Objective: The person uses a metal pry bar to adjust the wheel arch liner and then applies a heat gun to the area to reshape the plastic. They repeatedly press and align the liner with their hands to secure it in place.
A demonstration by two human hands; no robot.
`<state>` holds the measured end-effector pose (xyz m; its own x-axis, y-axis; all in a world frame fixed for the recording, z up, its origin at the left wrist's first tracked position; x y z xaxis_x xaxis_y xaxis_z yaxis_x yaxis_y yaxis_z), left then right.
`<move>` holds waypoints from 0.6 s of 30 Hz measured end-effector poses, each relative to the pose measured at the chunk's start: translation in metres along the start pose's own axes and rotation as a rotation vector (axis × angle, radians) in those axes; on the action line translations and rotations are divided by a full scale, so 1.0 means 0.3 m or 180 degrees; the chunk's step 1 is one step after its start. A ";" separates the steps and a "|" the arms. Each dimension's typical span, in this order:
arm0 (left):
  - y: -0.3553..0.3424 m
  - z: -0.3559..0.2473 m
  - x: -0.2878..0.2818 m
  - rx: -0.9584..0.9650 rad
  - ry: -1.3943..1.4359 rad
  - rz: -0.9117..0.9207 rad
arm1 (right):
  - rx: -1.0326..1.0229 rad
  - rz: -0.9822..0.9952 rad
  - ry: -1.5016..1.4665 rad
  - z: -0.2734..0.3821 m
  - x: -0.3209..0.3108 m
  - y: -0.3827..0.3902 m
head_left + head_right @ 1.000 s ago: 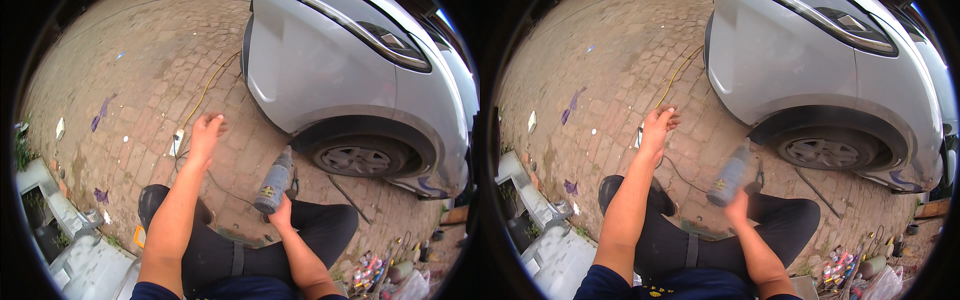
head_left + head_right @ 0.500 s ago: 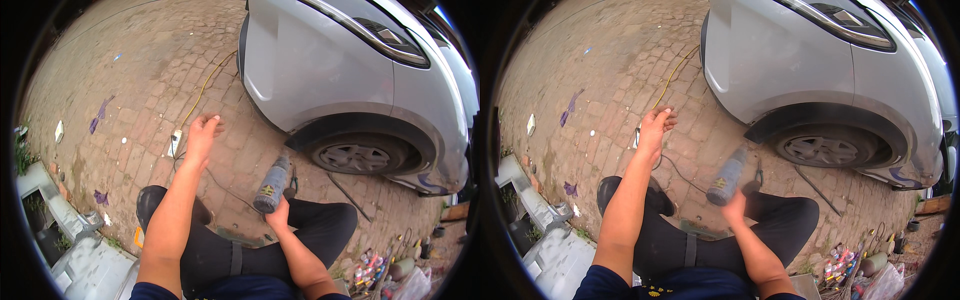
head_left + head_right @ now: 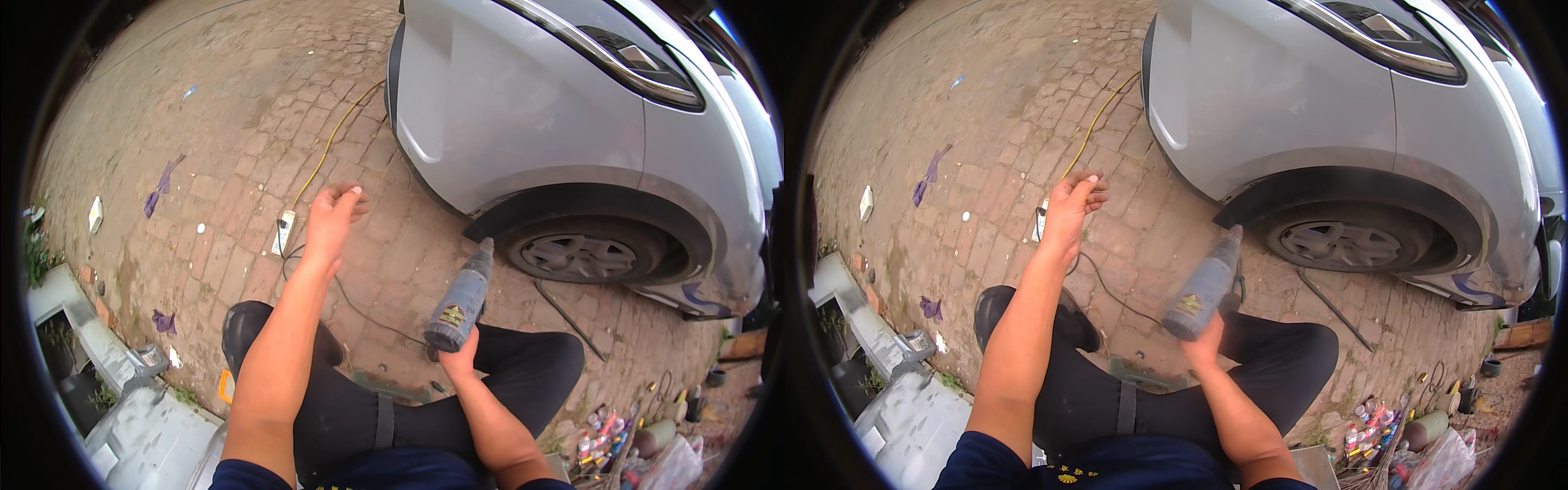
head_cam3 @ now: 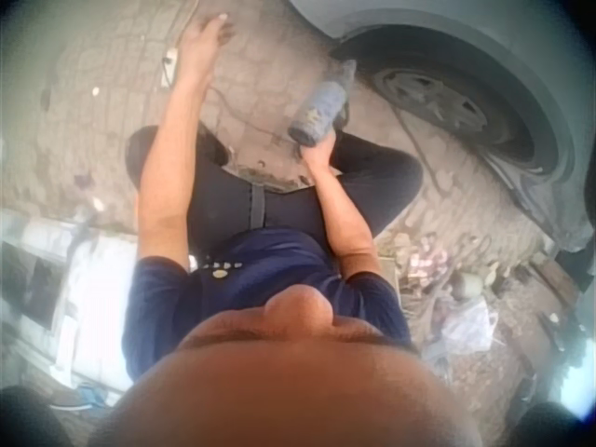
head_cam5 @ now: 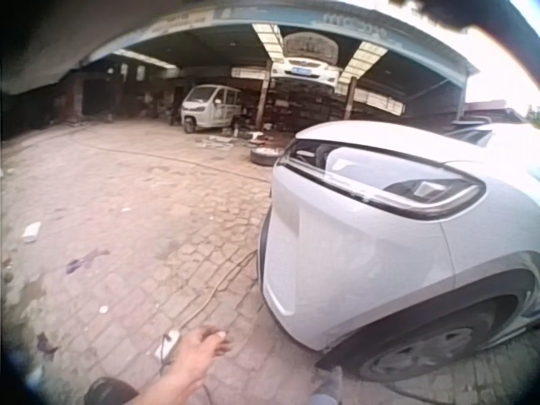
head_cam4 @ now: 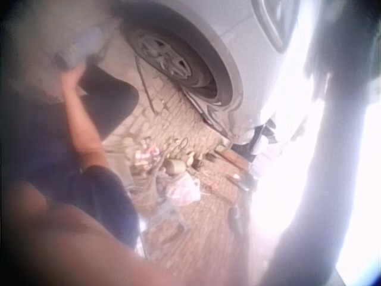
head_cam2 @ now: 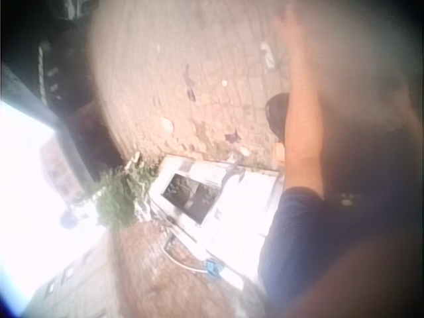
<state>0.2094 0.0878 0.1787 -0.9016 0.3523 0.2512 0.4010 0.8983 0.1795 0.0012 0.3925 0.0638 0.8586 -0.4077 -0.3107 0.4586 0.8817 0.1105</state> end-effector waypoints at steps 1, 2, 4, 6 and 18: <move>-0.003 0.001 0.003 -0.0011 -0.0021 -0.0001 | -0.0174 0.0079 -0.0006 0.012 -0.002 0.003; -0.006 0.003 0.008 -0.0014 -0.0006 0.0023 | -0.0215 0.0123 0.0237 0.016 0.004 0.004; -0.008 0.007 0.013 -0.0054 -0.0046 0.0022 | 0.0084 0.0254 0.0168 -0.016 0.012 0.007; -0.008 0.009 0.021 -0.0062 -0.0043 0.0063 | 0.0195 0.0304 -0.0047 -0.037 0.018 0.014; -0.004 0.020 0.014 -0.0048 -0.0079 0.0036 | 0.0151 -0.0043 -0.0500 -0.041 -0.011 0.019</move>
<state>0.2043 0.0896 0.1739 -0.9006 0.3689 0.2298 0.4134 0.8903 0.1911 -0.0019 0.4019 0.0539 0.8759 -0.4547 -0.1615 0.4774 0.8653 0.1531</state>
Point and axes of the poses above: each hand's wrist, its own y-axis away from the middle knuckle, its own x-axis out of the palm, z = x × y, the point moved 8 cm from there along -y, towards the middle knuckle, and after that the axes turned 12 degrees about z, right-handed, at the moved point
